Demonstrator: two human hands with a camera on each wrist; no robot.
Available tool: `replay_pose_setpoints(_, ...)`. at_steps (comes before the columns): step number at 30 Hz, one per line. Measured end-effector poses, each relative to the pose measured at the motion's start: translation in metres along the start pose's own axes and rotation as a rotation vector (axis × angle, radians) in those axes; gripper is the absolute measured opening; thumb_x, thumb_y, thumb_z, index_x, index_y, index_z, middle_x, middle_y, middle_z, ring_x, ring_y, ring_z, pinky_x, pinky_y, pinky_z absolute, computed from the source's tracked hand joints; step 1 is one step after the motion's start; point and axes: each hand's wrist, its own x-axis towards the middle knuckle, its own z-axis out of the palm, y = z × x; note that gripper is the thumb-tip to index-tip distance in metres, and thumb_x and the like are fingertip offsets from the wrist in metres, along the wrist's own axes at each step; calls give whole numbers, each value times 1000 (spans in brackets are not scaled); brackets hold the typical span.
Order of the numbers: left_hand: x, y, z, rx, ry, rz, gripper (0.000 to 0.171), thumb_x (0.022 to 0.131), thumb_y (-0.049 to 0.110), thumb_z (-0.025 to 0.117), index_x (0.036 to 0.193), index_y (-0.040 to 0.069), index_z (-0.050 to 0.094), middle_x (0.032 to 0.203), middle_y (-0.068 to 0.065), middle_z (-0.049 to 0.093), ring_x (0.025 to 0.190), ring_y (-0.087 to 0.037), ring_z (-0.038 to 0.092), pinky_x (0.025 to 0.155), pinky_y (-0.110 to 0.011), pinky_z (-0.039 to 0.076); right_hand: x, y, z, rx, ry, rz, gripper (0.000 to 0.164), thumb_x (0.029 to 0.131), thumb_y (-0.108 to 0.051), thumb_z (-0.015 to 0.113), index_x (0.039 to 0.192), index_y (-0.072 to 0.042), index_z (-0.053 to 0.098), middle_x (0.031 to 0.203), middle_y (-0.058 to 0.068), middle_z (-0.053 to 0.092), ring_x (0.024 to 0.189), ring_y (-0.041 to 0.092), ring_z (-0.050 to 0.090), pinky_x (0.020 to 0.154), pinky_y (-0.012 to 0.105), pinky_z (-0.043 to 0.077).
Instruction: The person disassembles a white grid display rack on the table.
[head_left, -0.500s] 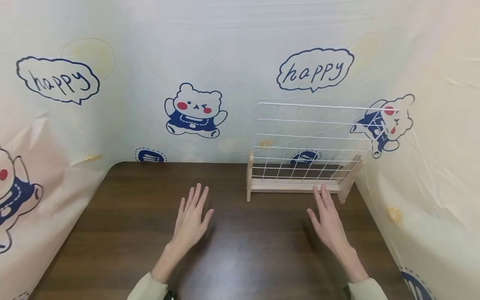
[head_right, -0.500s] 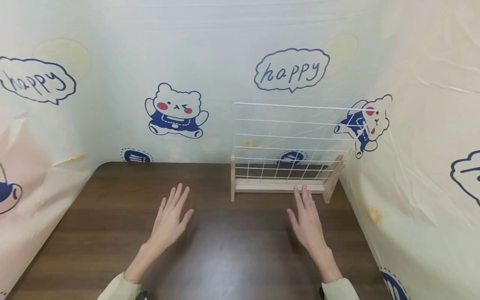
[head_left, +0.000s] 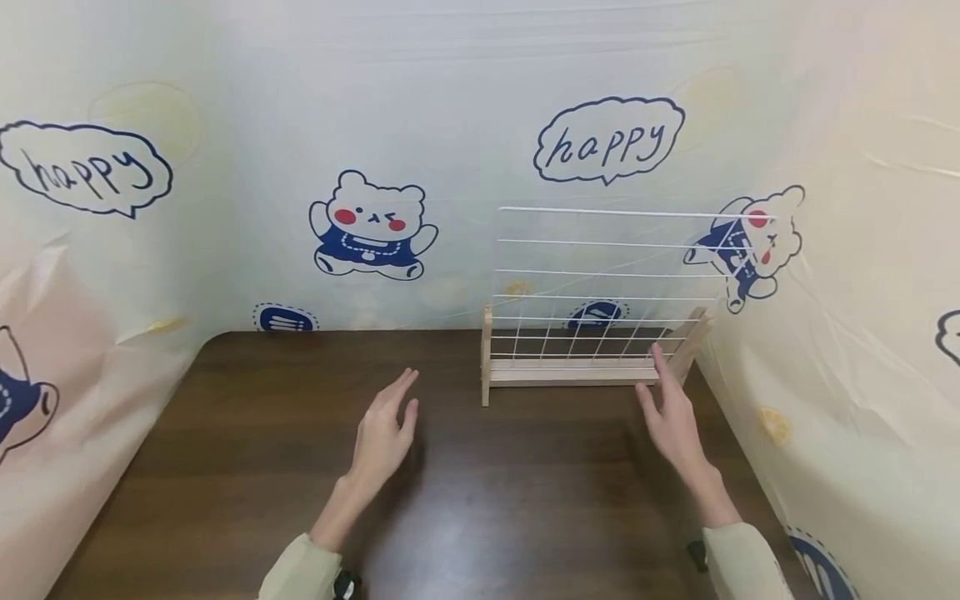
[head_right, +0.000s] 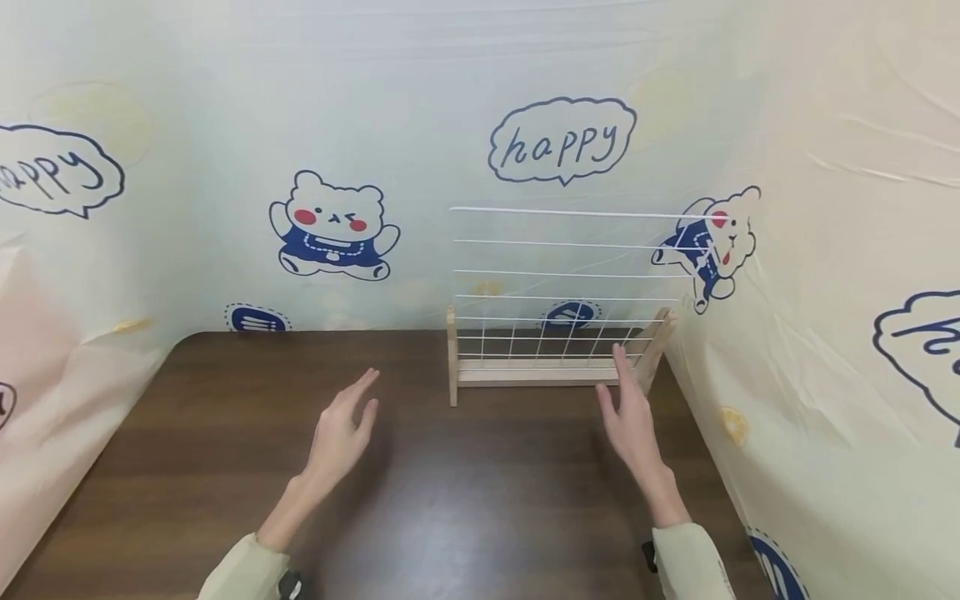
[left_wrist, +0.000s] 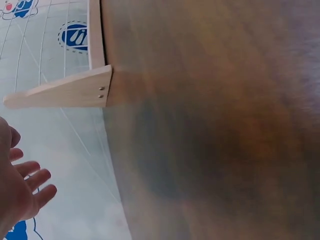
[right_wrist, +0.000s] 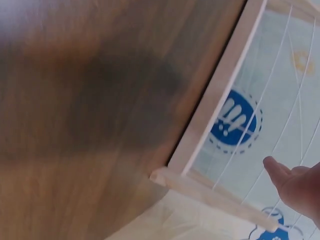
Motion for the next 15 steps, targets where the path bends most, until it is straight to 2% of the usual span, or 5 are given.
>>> replay_pose_setpoints(3, 10, 3, 3, -19, 7, -65, 39, 92, 3, 62, 131, 7, 59, 119, -14, 65, 78, -26, 64, 65, -41, 57, 9, 3, -11, 57, 26, 46, 69, 98, -5, 55, 155, -18, 19, 152, 16, 34, 129, 41, 43, 97, 56, 43)
replay_pose_setpoints(5, 18, 7, 7, -25, 2, -122, 34, 94, 7, 59, 128, 10, 62, 98, -11, 68, 56, -18, 53, 49, -34, 48, 16, 5, -19, 94, 52, 70, 69, 98, -7, 54, 155, -19, 18, 151, 17, 36, 129, 41, 44, 97, 52, 45)
replay_pose_setpoints(7, 26, 9, 12, -32, -6, -172, 31, 95, 10, 57, 126, 11, 64, 77, -8, 63, 45, -14, 39, 42, -29, 38, 24, 8, -27, 112, 111, 80, 64, 98, -6, 54, 154, -16, 23, 146, 19, 42, 127, 39, 46, 101, 41, 46)
replay_pose_setpoints(11, 44, 11, 21, -118, -7, -235, 24, 96, 8, 56, 118, 8, 67, 83, -8, 68, 52, -13, 47, 46, -25, 38, 41, 19, -37, 118, 252, 96, 47, 99, -5, 51, 144, -5, 40, 131, 19, 56, 114, 33, 56, 91, 16, 47)
replay_pose_setpoints(15, 66, 16, 26, -227, -5, -238, 21, 95, 3, 56, 112, 4, 68, 103, -12, 71, 73, -18, 61, 54, -25, 44, 55, 22, -49, 164, 313, 136, 37, 100, -4, 48, 136, 3, 46, 122, 21, 59, 106, 29, 56, 87, 11, 46)
